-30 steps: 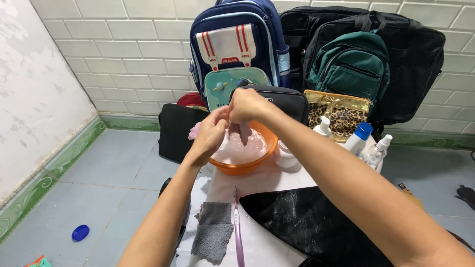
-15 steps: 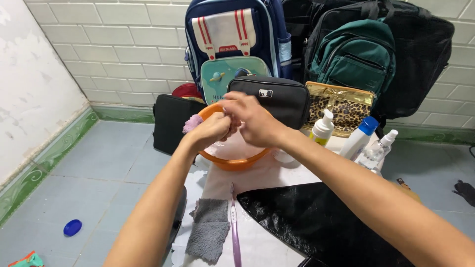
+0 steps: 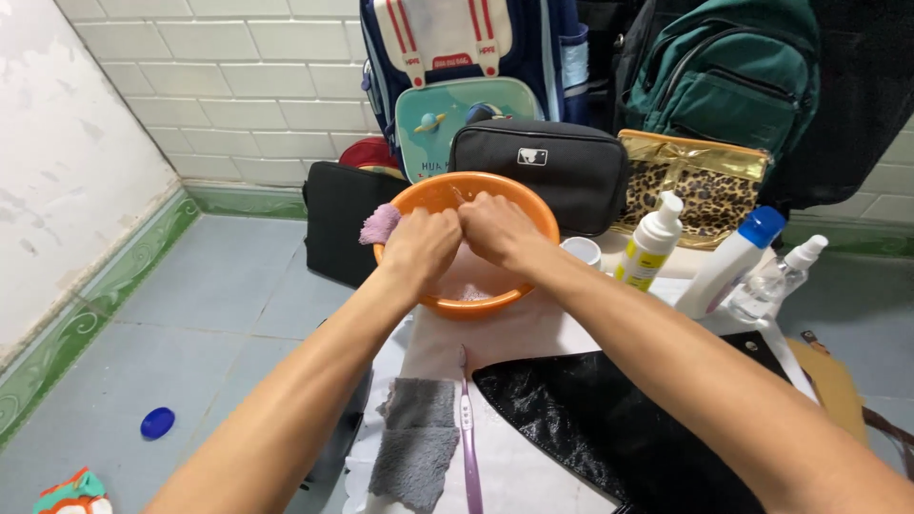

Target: Cleaning a black leather panel using soapy water, a toothbrush, and a cloth.

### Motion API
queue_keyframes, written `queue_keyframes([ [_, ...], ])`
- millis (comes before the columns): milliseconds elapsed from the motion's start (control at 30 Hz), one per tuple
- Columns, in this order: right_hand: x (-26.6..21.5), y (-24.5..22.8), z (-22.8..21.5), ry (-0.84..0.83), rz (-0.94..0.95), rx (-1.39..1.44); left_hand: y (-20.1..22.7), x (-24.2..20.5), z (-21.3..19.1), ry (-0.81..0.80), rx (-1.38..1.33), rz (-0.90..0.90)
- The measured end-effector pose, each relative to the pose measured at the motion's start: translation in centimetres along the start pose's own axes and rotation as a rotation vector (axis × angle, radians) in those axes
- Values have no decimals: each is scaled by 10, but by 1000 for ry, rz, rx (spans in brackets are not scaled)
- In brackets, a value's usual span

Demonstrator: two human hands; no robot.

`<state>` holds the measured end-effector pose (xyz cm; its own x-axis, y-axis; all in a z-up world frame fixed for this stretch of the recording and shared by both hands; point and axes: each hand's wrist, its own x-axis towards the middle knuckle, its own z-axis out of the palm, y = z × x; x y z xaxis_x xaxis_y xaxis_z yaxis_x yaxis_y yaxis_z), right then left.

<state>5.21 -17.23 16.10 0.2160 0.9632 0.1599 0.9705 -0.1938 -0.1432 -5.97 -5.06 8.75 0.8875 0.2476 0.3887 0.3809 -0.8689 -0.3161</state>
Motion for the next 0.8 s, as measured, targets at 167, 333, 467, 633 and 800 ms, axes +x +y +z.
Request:
queue_keyframes([
  [167,-13,-27,-25,-147,230,407,-1,-1,-40,343,256,129],
  [333,-51,-42,-69,308,-44,413,-19,-12,-152,-383,-482,-140],
  [467,-83,-69,-91,857,-672,182,-14,-23,-193,-420,-1405,-378],
  [633,-65,-51,-78,857,-802,138,-13,-32,-205,-631,-1898,-155],
  [800,-21,-4,-43,708,-732,-240,-26,-25,-173,-603,-1274,-224],
])
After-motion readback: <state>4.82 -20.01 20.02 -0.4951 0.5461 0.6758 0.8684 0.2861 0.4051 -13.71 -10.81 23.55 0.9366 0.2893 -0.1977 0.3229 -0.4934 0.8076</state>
